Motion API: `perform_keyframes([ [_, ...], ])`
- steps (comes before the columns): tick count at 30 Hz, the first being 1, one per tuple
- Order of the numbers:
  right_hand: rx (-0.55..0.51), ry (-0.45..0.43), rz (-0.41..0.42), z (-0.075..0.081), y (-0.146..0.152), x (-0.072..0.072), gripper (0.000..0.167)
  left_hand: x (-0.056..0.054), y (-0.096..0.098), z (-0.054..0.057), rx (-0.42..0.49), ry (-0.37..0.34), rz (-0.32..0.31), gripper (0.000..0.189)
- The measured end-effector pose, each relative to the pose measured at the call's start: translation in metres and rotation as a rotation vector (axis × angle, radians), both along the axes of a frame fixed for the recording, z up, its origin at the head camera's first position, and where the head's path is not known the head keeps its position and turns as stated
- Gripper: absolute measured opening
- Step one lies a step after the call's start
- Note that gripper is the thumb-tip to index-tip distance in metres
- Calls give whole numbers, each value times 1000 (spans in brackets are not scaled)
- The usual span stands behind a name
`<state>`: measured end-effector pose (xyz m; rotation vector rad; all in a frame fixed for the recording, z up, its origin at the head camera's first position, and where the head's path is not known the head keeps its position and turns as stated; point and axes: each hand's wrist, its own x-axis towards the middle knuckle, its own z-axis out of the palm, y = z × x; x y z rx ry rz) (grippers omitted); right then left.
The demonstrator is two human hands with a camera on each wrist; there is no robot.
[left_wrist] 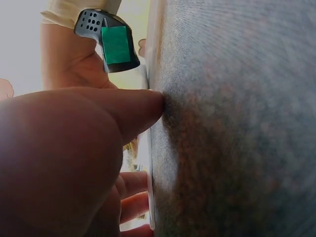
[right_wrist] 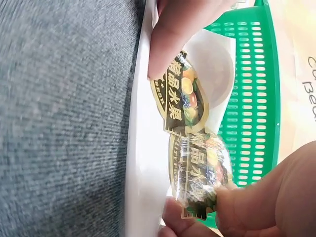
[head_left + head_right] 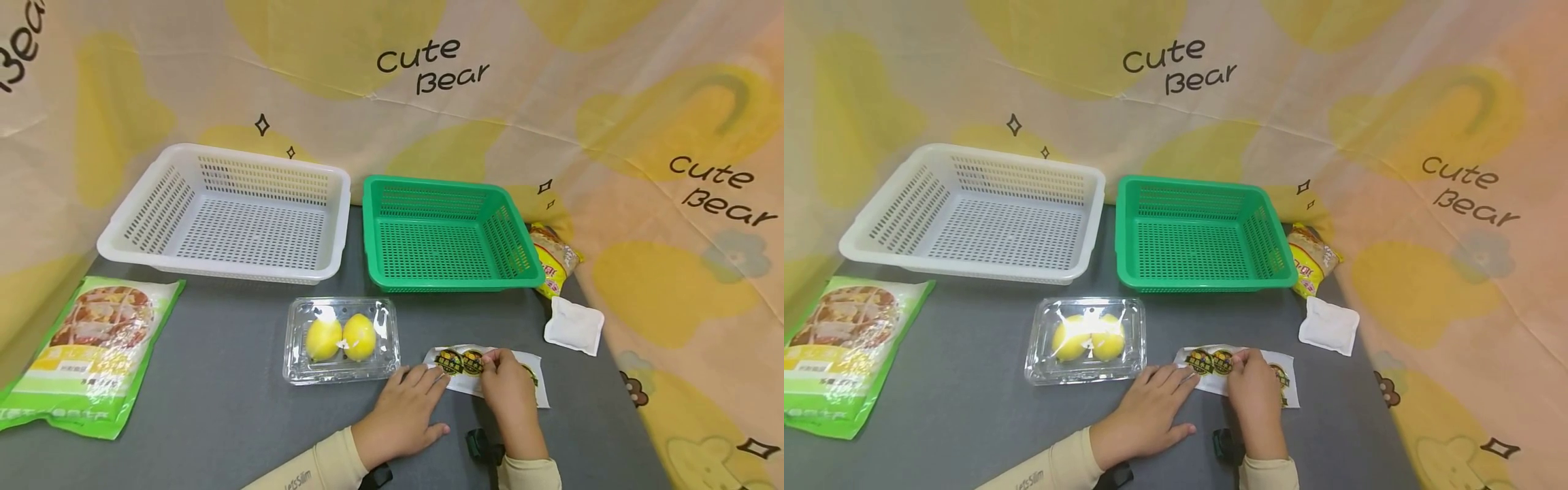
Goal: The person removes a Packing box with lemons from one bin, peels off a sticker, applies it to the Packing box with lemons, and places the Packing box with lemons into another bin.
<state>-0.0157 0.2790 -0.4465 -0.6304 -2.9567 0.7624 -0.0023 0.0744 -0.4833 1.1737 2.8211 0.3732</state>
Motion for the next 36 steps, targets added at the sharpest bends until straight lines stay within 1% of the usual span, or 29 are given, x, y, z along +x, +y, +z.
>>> perform_keyframes([
  [3,-24,4,-42,5,6,1,23,0,0,0,8,3,3,73],
  [5,-43,-7,-60,8,10,2,25,0,0,0,13,-11,4,73],
  [8,-87,-29,-51,11,13,3,28,0,-1,0,32,-43,5,73],
  [10,-124,-28,-41,14,11,3,28,0,-1,-1,48,-56,10,74],
  [12,-162,-2,-34,16,7,2,26,1,-1,0,69,-59,16,76],
  [15,-211,59,-15,23,-2,-2,24,2,0,0,114,-44,25,79],
  [17,-235,95,-1,30,-8,-6,22,3,0,3,173,-40,39,77],
  [18,-242,107,6,34,-11,-8,22,3,0,4,220,-35,54,73],
  [20,-251,121,23,41,-17,-12,21,4,0,8,363,-34,92,61],
  [22,-263,124,48,49,-24,-15,21,3,-4,14,548,-16,136,44],
  [23,-272,124,63,52,-28,-17,21,2,-6,18,644,3,157,35],
  [25,-291,125,101,58,-38,-20,20,-1,-15,26,818,47,189,23],
  [27,-317,132,149,62,-49,-23,19,-6,-26,34,923,104,229,20],
  [28,-327,137,175,63,-55,-25,18,-9,-32,38,959,130,255,20],
  [30,-343,147,233,65,-68,-28,15,-16,-46,45,991,151,325,21],
  [33,-366,161,325,64,-89,-32,11,-26,-67,51,971,136,455,23],
  [36,-379,161,409,62,-108,-36,8,-34,-85,52,928,93,539,23],
])
